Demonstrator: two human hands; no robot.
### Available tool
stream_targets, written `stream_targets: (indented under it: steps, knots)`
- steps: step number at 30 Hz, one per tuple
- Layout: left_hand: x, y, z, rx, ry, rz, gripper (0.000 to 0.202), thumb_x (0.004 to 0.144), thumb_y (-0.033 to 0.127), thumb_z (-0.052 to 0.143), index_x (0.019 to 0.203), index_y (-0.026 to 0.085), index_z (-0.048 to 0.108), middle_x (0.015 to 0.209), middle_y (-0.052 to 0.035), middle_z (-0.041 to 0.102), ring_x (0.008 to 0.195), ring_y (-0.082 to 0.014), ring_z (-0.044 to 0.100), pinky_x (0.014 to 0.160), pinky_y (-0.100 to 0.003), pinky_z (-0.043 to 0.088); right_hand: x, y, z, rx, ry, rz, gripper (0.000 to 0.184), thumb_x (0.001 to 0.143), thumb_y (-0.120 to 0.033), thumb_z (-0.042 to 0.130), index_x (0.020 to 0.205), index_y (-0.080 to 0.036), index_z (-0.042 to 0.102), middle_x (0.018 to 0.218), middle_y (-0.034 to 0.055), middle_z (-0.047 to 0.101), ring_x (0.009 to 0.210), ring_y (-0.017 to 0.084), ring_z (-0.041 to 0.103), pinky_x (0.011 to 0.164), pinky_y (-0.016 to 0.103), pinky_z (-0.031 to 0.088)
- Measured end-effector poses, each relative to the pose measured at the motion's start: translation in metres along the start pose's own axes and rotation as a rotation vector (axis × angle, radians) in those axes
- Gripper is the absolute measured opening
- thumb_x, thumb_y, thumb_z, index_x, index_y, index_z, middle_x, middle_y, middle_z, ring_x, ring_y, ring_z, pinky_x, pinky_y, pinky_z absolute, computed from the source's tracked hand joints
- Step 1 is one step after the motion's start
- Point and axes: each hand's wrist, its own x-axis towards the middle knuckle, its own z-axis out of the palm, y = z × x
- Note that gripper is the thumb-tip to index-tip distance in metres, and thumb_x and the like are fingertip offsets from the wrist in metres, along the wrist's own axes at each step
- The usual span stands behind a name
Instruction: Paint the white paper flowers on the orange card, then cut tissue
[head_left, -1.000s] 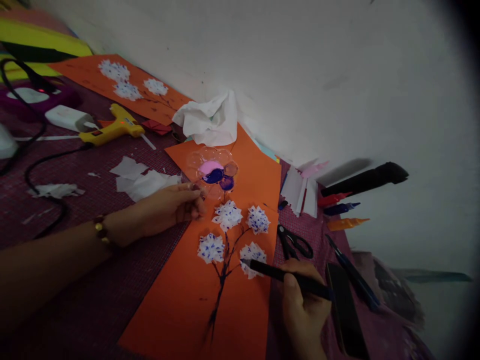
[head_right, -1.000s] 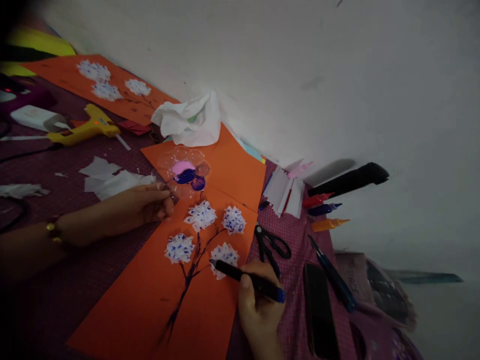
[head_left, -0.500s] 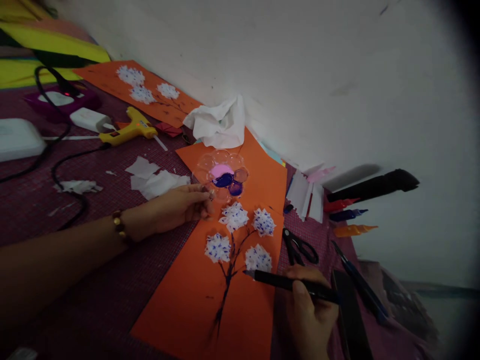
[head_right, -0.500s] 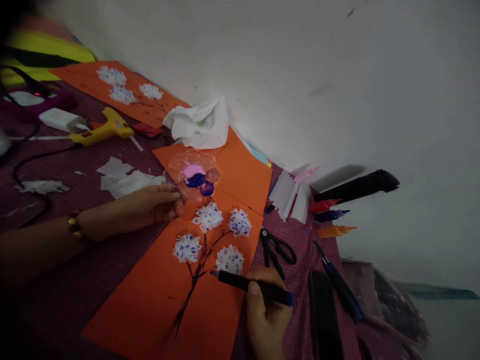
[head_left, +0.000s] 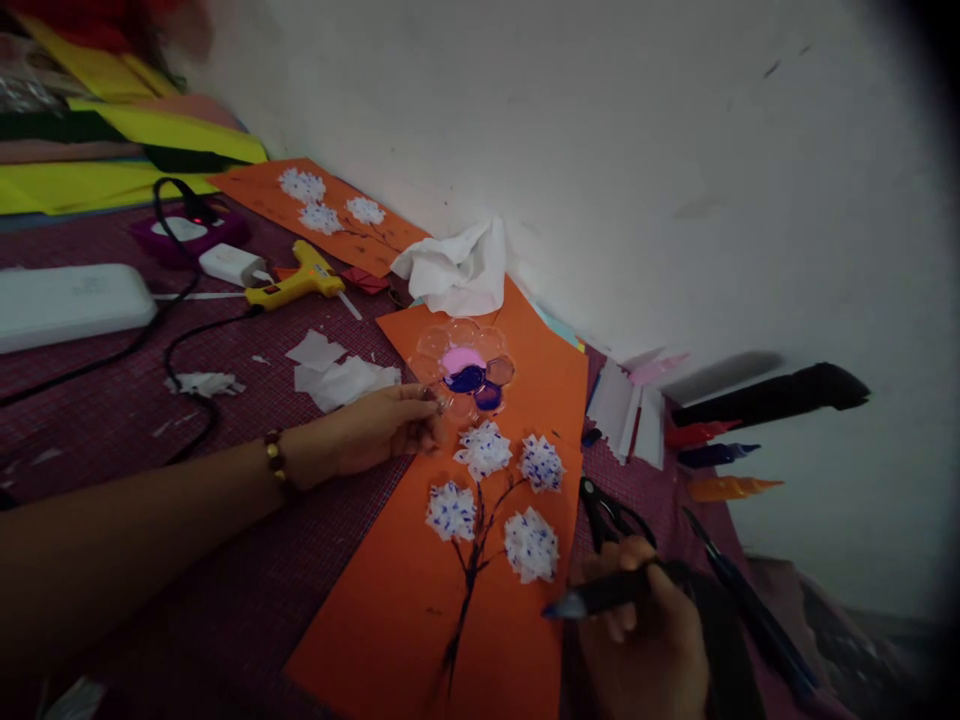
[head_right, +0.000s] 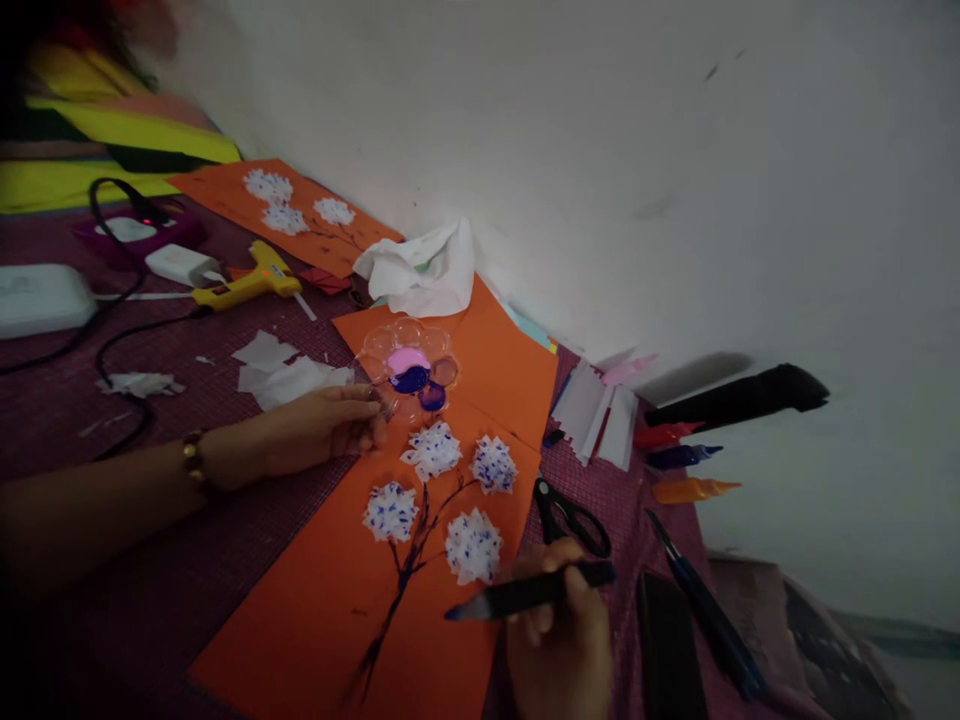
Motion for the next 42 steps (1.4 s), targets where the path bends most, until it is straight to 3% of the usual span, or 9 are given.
stream_targets:
  steps: [2,4,7,11,21,28,34,42]
  knots:
    - [0.000,0.000,0.000,0.004,-0.003,0.004,0.004,0.086,0.014,0.055,0.082,0.015,0.057,0.064,-0.0055,0.068,0.050,-0.0097,0.060,0.053,-0.018,0.047,0.009,-0.006,-0.004,0.263,0.051,0.145,0.017,0.079,-0.035,0.065,0.073,-0.021,0.059,0.047,-0.0097,0.038,0.037,0.006,0.032,0.043,0.020,0.040]
    - [0.000,-0.001,0.000,0.013,-0.012,0.012,0.005,0.086,0.015,0.055,0.081,0.015,0.056,0.064,-0.0052,0.068,0.050,-0.0097,0.060,0.052,-0.018,0.047,0.018,-0.009,-0.012,0.492,0.122,0.258,0.012,0.073,-0.026,0.069,0.073,-0.019,0.059,0.048,-0.0098,0.042,0.037,0.004,0.032,0.042,0.018,0.040]
    - [0.000,-0.003,-0.001,0.045,-0.031,0.018,0.003,0.085,0.018,0.058,0.084,0.016,0.056,0.064,-0.0039,0.068,0.050,-0.0093,0.060,0.053,-0.018,0.046,0.029,-0.007,-0.022,0.595,0.214,0.301,0.009,0.071,-0.022,0.068,0.073,-0.017,0.061,0.046,-0.0099,0.044,0.035,0.003,0.033,0.040,0.018,0.040]
    - [0.000,-0.005,-0.002,0.089,-0.032,0.033,0.006,0.083,0.020,0.061,0.086,0.017,0.057,0.065,-0.0024,0.068,0.052,-0.0088,0.059,0.053,-0.017,0.046,0.033,-0.002,-0.021,0.585,0.263,0.306,0.010,0.072,-0.025,0.067,0.073,-0.016,0.063,0.043,-0.0101,0.042,0.033,0.003,0.034,0.038,0.019,0.038]
    - [-0.001,-0.005,-0.003,0.144,-0.061,0.065,0.008,0.081,0.022,0.063,0.083,0.017,0.057,0.067,-0.0027,0.068,0.055,-0.0102,0.061,0.055,-0.020,0.046,0.028,0.000,-0.009,0.442,0.161,0.276,0.016,0.063,-0.027,0.076,0.070,-0.016,0.066,0.042,-0.0094,0.044,0.035,0.003,0.036,0.040,0.018,0.040]
    - [-0.017,-0.006,0.017,0.449,-0.034,0.368,0.006,0.089,0.023,0.052,0.091,0.018,0.055,0.063,0.0021,0.065,0.054,-0.0099,0.057,0.056,-0.023,0.045,0.018,-0.006,-0.001,0.345,0.110,0.199,0.016,0.066,-0.029,0.075,0.072,-0.017,0.066,0.045,-0.0088,0.048,0.035,0.003,0.036,0.041,0.018,0.041]
    - [-0.020,-0.010,0.021,0.494,0.046,0.575,0.015,0.089,0.027,0.054,0.100,0.019,0.049,0.066,0.0032,0.064,0.058,-0.0111,0.057,0.056,-0.024,0.044,0.021,-0.005,-0.006,0.326,0.042,0.100,0.016,0.071,-0.031,0.072,0.070,-0.017,0.064,0.044,-0.0092,0.045,0.036,0.004,0.035,0.043,0.019,0.039]
    - [-0.023,0.006,0.023,0.355,0.165,0.548,0.015,0.081,0.026,0.061,0.086,0.020,0.048,0.065,0.0025,0.067,0.054,-0.0115,0.059,0.055,-0.024,0.045,0.030,-0.001,-0.006,0.344,0.081,-0.053,0.019,0.070,-0.035,0.074,0.071,-0.019,0.062,0.042,-0.0102,0.045,0.036,0.005,0.037,0.043,0.020,0.036]
